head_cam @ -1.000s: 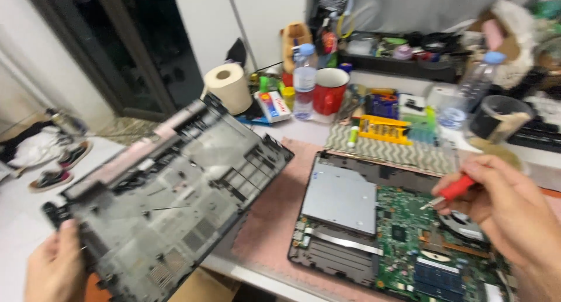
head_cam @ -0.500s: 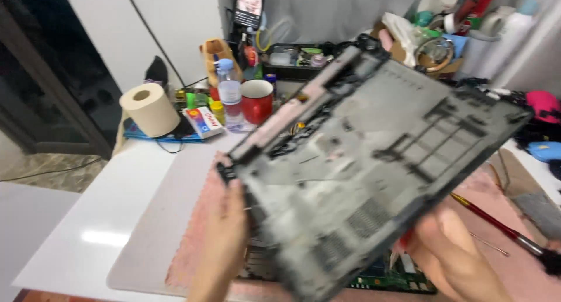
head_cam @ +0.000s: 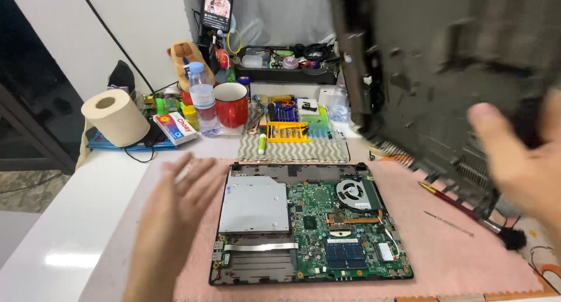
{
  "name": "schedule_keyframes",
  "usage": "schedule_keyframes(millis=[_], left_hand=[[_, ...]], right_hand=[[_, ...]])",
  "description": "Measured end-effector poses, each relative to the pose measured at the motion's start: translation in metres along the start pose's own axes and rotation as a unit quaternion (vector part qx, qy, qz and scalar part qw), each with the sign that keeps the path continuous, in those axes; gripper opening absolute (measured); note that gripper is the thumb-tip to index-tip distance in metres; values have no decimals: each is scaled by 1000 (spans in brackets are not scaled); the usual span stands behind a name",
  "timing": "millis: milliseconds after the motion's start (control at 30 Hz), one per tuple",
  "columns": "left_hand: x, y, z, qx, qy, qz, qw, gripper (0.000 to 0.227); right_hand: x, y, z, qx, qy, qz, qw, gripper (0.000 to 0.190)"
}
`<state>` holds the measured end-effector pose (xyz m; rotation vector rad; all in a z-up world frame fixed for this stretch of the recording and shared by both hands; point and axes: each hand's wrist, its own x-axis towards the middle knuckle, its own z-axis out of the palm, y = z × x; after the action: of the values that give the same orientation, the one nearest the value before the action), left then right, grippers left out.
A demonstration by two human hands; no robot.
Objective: The person uses a screwdriver to tighten screws on the internal components of a disassembled laptop. They then place the bottom cover onto the laptop chassis and proceed to secure it by tightening multiple screws around the perimeter of the device.
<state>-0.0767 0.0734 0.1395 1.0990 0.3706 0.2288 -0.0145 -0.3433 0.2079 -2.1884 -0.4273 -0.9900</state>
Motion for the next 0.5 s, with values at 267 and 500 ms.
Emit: schedule_keyframes(millis=[267,500], left_hand=[[13,-18,-42,-218,-218,-38,951,80],[-22,8,16,10,-23,-222,975,65]], right_hand=[[-49,-71,42,-238,-110,-446,856,53],[-110,-63,83,-239,-137,-521,808,50]])
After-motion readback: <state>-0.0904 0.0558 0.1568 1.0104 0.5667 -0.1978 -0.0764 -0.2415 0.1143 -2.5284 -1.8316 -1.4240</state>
